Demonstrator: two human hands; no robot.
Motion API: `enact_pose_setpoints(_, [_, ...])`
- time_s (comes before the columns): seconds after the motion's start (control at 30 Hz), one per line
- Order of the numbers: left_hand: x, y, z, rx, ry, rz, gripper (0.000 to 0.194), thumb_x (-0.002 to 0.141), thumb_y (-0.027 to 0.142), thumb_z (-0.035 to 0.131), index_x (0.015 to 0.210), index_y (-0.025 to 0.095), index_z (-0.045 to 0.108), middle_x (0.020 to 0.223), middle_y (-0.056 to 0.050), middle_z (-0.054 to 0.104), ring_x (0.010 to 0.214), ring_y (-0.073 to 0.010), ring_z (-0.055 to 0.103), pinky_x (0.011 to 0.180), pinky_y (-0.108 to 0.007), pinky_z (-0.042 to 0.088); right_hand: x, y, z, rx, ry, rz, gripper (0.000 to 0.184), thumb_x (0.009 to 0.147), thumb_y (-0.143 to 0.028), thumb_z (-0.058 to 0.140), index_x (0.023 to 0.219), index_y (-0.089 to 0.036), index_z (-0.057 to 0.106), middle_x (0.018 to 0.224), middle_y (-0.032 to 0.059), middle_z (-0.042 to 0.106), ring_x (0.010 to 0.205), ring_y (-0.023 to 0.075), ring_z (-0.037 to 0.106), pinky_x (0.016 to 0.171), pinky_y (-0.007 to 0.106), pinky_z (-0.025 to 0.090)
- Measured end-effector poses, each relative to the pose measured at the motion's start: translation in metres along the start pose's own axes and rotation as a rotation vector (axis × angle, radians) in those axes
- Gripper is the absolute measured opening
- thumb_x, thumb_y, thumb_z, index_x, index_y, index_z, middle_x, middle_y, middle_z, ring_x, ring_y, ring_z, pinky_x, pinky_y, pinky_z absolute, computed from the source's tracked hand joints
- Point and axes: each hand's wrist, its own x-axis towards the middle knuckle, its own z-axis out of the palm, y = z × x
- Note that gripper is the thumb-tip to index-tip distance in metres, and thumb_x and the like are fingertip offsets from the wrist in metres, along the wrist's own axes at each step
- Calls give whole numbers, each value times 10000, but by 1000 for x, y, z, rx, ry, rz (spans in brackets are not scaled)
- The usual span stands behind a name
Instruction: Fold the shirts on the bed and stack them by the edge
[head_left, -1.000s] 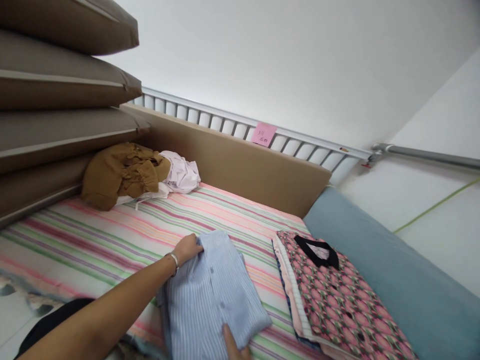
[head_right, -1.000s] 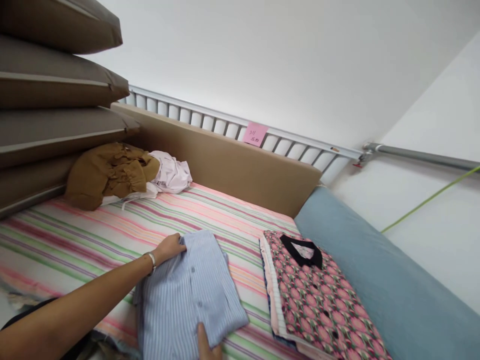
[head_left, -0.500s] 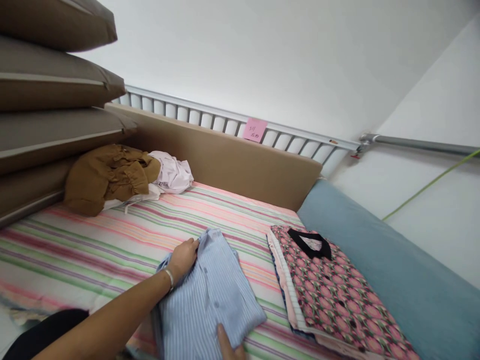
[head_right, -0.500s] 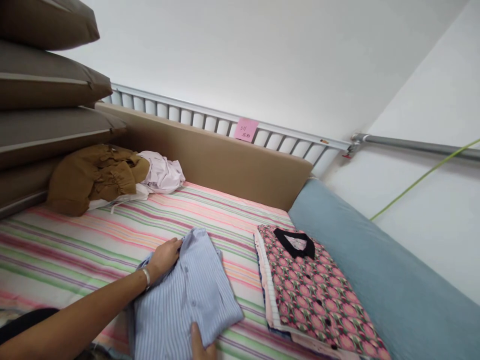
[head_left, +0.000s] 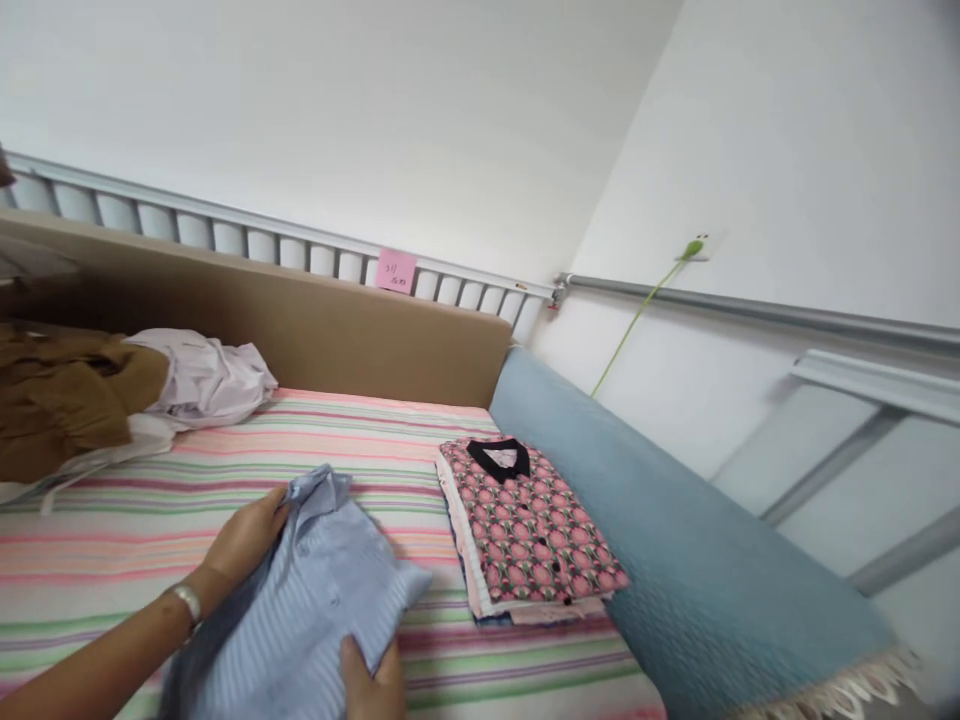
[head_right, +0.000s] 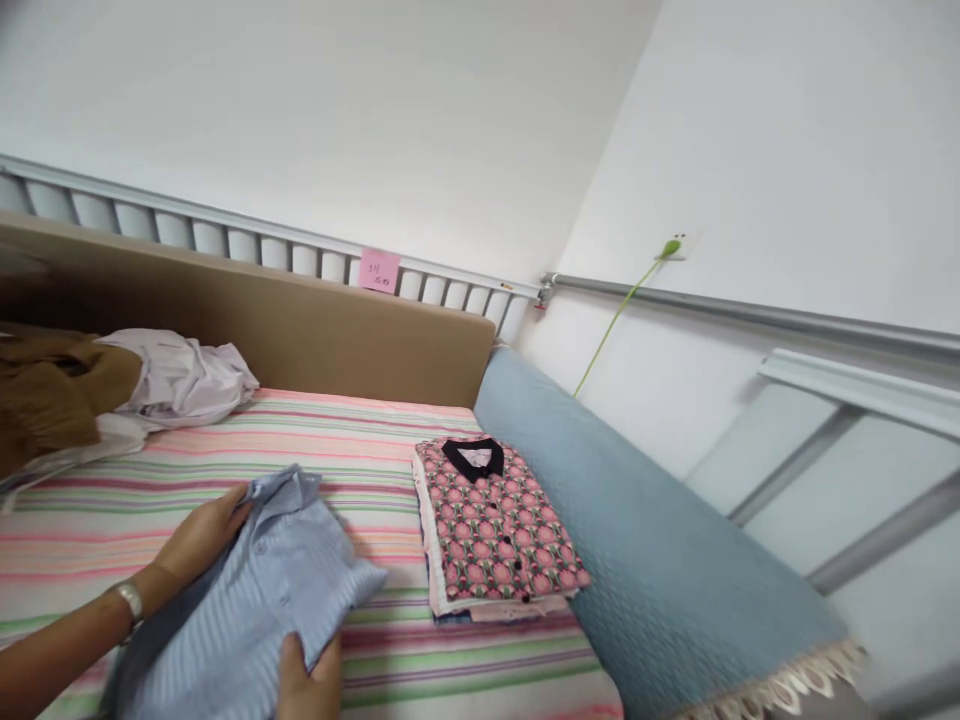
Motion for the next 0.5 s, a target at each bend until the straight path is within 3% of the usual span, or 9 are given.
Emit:
enact_pose_setpoints(0.1, [20, 29, -26, 2, 63, 58, 232, 915, 396, 279, 908, 230, 440, 791, -75, 676, 788, -265, 664, 626, -286, 390, 18, -36, -7, 92, -97, 44, 321, 694, -373, 624, 925, -156, 672, 884, 71, 721, 884, 247, 650, 827, 337, 497])
enact_pose_setpoints(0.2, [49, 74, -55, 7, 170, 140, 212, 907, 394, 302, 849, 231, 425, 760, -61, 649, 760, -249, 651, 624, -277, 381, 42, -78, -21, 217, -181, 21, 399, 717, -337, 594, 1068, -150, 627, 1015, 66, 703, 952, 226, 631, 863, 328, 481])
enact_pose_setpoints(0.4, [115, 207, -112, -7, 430, 285, 195, 875, 392, 393, 811, 218, 457, 683, -31, 604, 681, -216, 617, 590, -261, 358, 99, -160, -74, 355, -91, -205, 517, 743, -379, 626, 1216, -183, 554, 1117, 53, 671, 1052, 207, 594, 945, 332, 439])
enact_pose_setpoints(0.5, [150, 275, -117, -65, 541, 358, 217, 873, 405, 419, 865, 202, 494, 748, -51, 635, 736, -217, 622, 632, -264, 388, 129, -183, -107, 426, 12, -295, 574, 734, -390, 650, 1257, -192, 517, 1158, 55, 651, 1069, 204, 587, 969, 347, 426])
